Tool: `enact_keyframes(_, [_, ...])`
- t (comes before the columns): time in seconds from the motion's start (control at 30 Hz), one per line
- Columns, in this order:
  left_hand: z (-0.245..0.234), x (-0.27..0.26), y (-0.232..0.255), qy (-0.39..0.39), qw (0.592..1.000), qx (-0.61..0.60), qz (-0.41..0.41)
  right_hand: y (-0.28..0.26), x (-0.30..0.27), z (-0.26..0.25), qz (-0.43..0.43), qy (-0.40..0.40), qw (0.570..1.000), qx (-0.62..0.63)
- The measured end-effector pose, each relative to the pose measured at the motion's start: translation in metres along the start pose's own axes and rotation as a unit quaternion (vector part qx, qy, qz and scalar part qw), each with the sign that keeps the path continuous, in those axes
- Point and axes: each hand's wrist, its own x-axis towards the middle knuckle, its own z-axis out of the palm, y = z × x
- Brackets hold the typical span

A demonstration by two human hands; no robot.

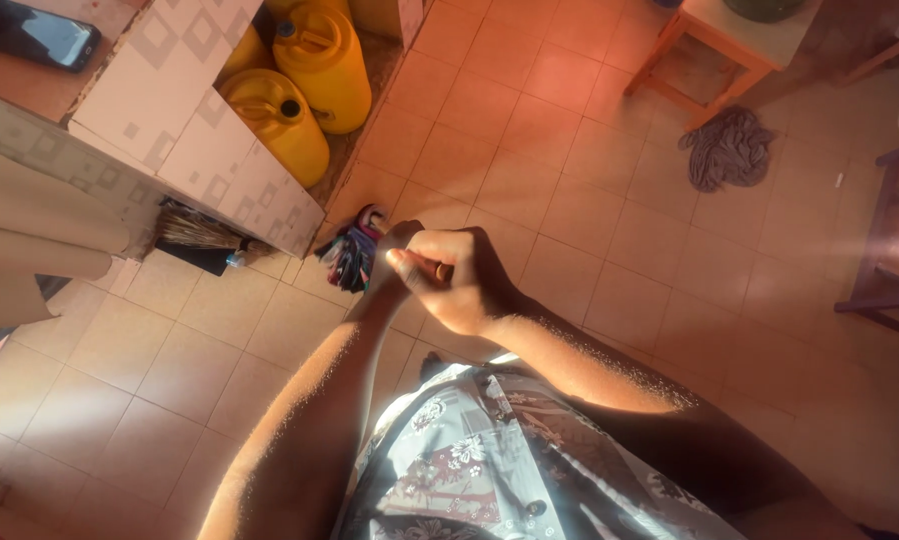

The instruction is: Assembling a mop by wrapping cloth strips around the end of a wooden handle.

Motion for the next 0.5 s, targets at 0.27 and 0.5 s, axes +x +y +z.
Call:
enact_keyframes(0.27, [-0.003,0.027,0.074,0.035,0.998,0.044,-0.032,0.009,0.056,-0.042,0.01,0.021,0.988,0.155])
enact_keyframes(0.5, [0.004,0.034,0.1,-0.05,0.976,0.101,-0.187,0.075,0.071,-0.068,0.067,0.075,0.955,0.279])
